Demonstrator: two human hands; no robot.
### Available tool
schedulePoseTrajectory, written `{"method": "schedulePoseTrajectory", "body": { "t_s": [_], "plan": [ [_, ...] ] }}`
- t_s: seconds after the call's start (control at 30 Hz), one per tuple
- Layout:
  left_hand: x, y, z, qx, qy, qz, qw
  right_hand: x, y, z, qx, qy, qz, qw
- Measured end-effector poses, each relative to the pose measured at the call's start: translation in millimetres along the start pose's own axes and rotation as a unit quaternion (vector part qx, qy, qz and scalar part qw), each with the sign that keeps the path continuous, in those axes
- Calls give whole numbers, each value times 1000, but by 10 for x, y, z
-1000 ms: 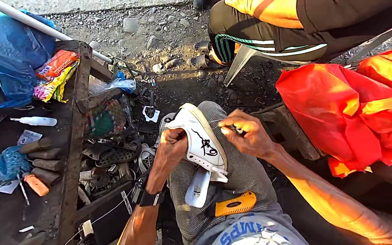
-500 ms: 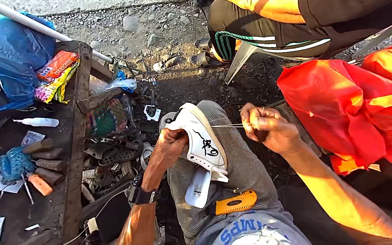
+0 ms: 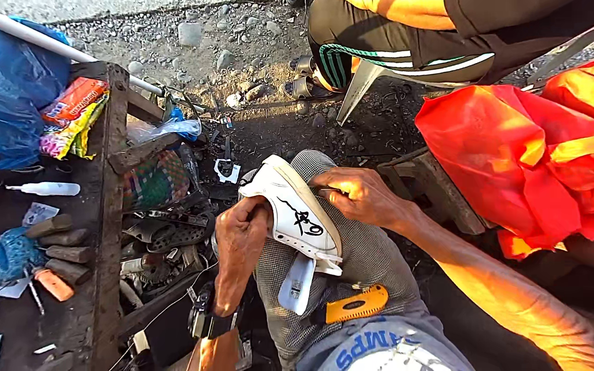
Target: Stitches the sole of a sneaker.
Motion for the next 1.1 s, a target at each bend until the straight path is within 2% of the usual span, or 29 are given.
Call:
{"method": "schedulePoseTrajectory", "body": {
  "t_s": [0.07, 0.13, 0.2, 0.27, 0.33, 0.4, 0.47, 0.53, 0.57, 0.6, 0.67, 0.73, 0.77, 0.87, 1.0, 1.1],
  "plan": [
    [-196, -227, 46, -24, 18, -28, 999, -55, 100, 73, 21, -29, -124, 992],
    [-427, -605, 104, -76, 39, -69, 994, -238, 221, 260, 43, -49, -171, 983],
    [-600, -1021, 173, -146, 40, -98, 984, -418, 403, 530, 85, -55, -126, 987],
    [-668, -1226, 233, -198, -23, -140, 970, -496, 657, 838, 155, -55, -59, 985],
    [-657, -1012, 245, -188, -90, -176, 962, -465, 924, 1165, 236, -53, -37, 970],
    [-561, -563, 240, -73, -48, -160, 983, -389, 1144, 1474, 323, -58, -20, 944],
    [-411, -93, 185, 32, -1, -77, 997, -313, 1293, 1680, 417, -93, 36, 903],
    [-212, 148, 92, 65, -36, 39, 996, -280, 1293, 1686, 463, -119, 83, 874],
    [-120, 161, 38, 61, -67, 79, 993, -278, 1217, 1612, 455, -105, 75, 881],
    [-50, 138, -16, 49, -101, 108, 988, -275, 1096, 1494, 420, -67, 48, 904],
    [-2, 97, -120, 19, -161, 157, 974, -250, 731, 1154, 310, 34, -34, 950],
    [3, 93, -161, -2, -196, 198, 960, -173, 320, 779, 206, 114, -153, 960],
    [9, 84, -169, -6, -204, 221, 954, -123, 144, 605, 169, 126, -211, 955],
    [19, 57, -181, -1, -203, 255, 945, 40, -110, 237, 104, 89, -282, 950],
    [36, 36, -164, 0, -187, 269, 945, 101, -66, 78, 93, 36, -278, 955],
    [88, 5, -136, 1, -133, 269, 954, 145, -35, 68, 74, 33, -304, 949]
  ]
}}
Point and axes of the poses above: each hand's wrist, its own z-axis away from the middle knuckle, its own x-axis out of the palm, y = z × x, the point moved 3 cm from there along -z, towards the middle knuckle, and after that the axes turned 1 degree about -z, right-handed, at the moved point
